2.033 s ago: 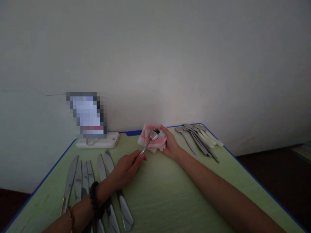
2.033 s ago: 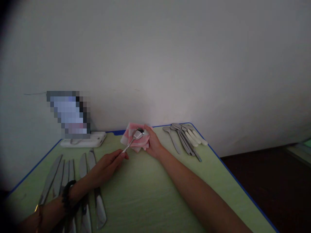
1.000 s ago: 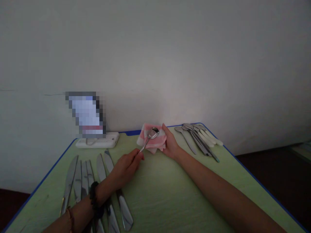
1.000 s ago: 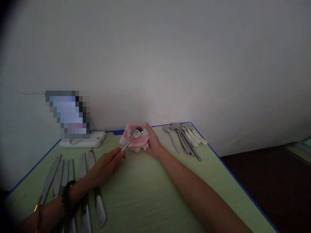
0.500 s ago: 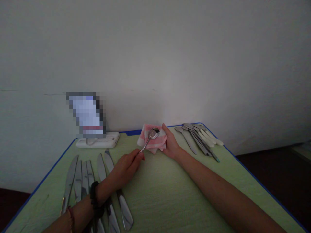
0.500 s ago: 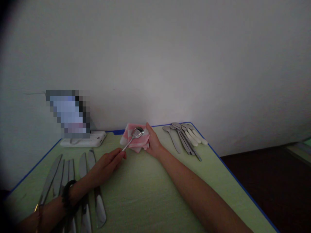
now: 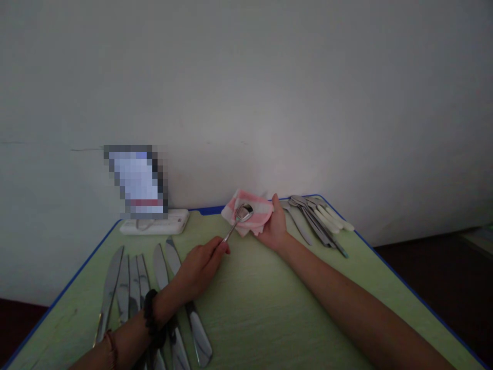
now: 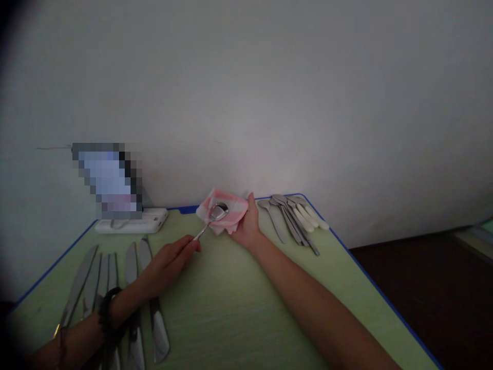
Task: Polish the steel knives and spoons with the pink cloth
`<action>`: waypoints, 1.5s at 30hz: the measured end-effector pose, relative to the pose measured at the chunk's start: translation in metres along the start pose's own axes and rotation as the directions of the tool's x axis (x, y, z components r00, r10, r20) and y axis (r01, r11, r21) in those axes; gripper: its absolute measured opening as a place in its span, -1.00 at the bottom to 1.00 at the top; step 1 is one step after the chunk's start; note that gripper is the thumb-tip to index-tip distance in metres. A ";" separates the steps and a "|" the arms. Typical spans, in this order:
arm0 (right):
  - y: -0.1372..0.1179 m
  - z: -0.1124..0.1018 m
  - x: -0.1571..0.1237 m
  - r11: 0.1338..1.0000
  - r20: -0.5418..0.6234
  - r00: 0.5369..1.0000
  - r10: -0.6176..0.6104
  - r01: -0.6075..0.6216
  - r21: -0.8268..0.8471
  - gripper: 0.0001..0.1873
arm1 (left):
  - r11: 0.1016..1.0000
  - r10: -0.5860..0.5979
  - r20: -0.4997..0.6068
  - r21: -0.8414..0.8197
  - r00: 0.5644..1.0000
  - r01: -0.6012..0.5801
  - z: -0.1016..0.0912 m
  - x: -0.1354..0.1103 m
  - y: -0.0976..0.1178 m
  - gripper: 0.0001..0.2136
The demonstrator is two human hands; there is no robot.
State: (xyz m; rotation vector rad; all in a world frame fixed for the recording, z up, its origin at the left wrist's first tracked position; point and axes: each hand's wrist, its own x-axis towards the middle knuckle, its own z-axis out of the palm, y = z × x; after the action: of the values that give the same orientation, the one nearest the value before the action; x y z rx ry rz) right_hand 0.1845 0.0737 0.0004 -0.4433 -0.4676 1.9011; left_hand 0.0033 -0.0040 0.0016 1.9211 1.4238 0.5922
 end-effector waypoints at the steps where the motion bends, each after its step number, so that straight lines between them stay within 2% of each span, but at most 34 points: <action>1: 0.000 0.000 0.000 1.000 -0.011 1.000 0.002 -0.002 0.009 -0.21 | 1.000 -0.006 -0.006 -0.003 1.000 0.006 0.000 0.000 0.000 -0.65; 4: 0.000 -0.001 -0.001 0.999 -0.028 0.999 0.042 -0.041 0.013 -0.29 | 1.000 -0.015 -0.018 -0.016 1.000 0.015 0.001 0.000 0.000 -0.64; 9: 0.002 0.001 -0.001 0.983 -0.005 0.983 0.184 -0.184 -0.024 -0.56 | 1.000 -0.012 -0.022 -0.017 1.000 0.011 0.001 0.000 0.000 -0.64; 16: 0.009 0.001 0.001 0.964 0.015 0.975 0.222 -0.217 -0.156 -0.69 | 1.000 -0.011 -0.025 -0.011 1.000 0.011 0.001 0.000 0.000 -0.64; 21: 0.015 -0.001 0.001 0.955 0.011 0.992 0.129 -0.121 -0.272 -0.79 | 1.000 -0.007 -0.014 -0.014 1.000 0.007 0.001 -0.001 0.000 -0.64; 24: 0.016 0.001 -0.001 0.955 0.033 0.990 0.139 -0.125 -0.269 -0.77 | 1.000 -0.007 -0.018 -0.013 1.000 0.007 0.001 -0.001 0.002 -0.63; 28: 0.010 0.005 -0.003 0.966 0.034 0.985 0.171 -0.161 -0.201 -0.63 | 0.999 -0.018 -0.038 -0.028 0.999 0.017 0.000 -0.001 0.002 -0.62; 32: 0.005 0.005 -0.002 0.995 0.006 0.998 0.059 -0.058 -0.077 -0.43 | 0.996 -0.033 -0.054 -0.083 0.998 0.028 0.001 0.000 0.000 -0.63; 35: 0.005 0.004 0.000 0.996 -0.028 0.997 0.068 -0.069 -0.058 -0.54 | 0.997 -0.029 -0.051 -0.075 0.998 0.025 0.002 0.000 -0.001 -0.64; 39: 0.008 0.004 0.002 0.982 -0.065 0.989 0.131 -0.138 -0.131 -0.75 | 0.999 -0.014 -0.028 -0.042 1.000 0.013 0.002 -0.001 -0.001 -0.64; 45: 0.013 -0.003 0.005 0.966 -0.215 0.976 -0.013 -0.044 -0.255 -0.86 | 1.000 0.005 0.006 0.027 1.000 -0.005 0.000 -0.002 0.001 -0.65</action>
State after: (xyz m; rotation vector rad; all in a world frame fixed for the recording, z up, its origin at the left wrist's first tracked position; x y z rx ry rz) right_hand 0.1736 0.0744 -0.0091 -0.8186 -0.5709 1.7877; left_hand 0.0038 -0.0062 0.0021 1.9463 1.4308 0.5712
